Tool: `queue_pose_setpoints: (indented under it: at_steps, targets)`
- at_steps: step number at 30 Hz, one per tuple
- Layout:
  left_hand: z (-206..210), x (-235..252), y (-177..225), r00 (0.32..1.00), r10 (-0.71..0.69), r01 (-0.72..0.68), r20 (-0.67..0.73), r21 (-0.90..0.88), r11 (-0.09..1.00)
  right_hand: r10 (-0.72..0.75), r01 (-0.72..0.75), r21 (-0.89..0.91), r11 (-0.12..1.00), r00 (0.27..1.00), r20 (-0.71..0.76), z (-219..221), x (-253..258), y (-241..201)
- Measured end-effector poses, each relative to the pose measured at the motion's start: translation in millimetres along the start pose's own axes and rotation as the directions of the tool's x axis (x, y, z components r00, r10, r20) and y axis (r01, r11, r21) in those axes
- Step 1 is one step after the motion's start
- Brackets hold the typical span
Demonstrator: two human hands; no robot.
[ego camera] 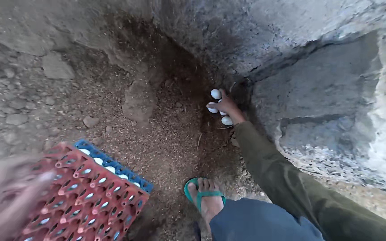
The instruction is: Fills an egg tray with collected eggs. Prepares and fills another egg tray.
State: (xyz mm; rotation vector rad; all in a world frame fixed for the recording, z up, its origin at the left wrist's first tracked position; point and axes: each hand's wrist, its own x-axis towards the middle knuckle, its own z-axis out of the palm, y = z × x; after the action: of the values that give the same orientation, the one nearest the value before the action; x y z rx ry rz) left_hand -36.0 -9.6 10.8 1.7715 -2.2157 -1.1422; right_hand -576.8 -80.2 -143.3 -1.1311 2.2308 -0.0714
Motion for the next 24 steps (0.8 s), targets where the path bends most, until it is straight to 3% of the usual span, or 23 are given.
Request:
queue_pose_setpoints:
  at_steps: [1,2,4,6,10,12,16,21,24]
  targets:
    - [11,31,1,0.983,0.184,-0.183,0.008,0.126,0.975,-0.001,0.001,-0.026,1.000,1.000,0.017,6,10,0]
    - [20,62,17,0.963,0.259,-0.268,0.072,0.194,0.944,0.011,-0.009,-0.054,0.999,0.999,0.040,9,18,-3]
    - [32,117,67,0.931,0.186,-0.265,0.313,0.234,0.935,0.003,0.004,-0.104,0.995,0.998,0.061,14,23,-7]
    - [54,169,116,0.885,0.123,-0.263,0.449,0.264,0.928,-0.030,0.040,-0.129,0.991,0.996,0.082,15,23,-10]
    - [133,247,168,0.885,0.249,-0.319,0.394,0.123,0.940,-0.070,0.071,0.000,0.998,0.994,0.086,14,15,-1]
    - [170,263,190,0.903,0.257,-0.287,0.345,0.037,0.957,-0.083,0.079,0.106,0.991,0.996,0.038,19,7,6]
    - [221,284,240,0.879,0.285,-0.297,0.381,-0.028,0.954,-0.065,0.071,0.117,0.991,0.996,-0.060,37,-1,14]
    - [274,340,251,0.820,0.377,-0.471,0.430,0.136,0.871,-0.043,0.044,-0.011,0.999,0.998,0.047,35,-13,7]
    - [281,348,250,0.862,0.260,-0.376,0.436,0.205,0.903,-0.122,0.125,-0.027,0.992,0.988,0.091,42,-24,8]
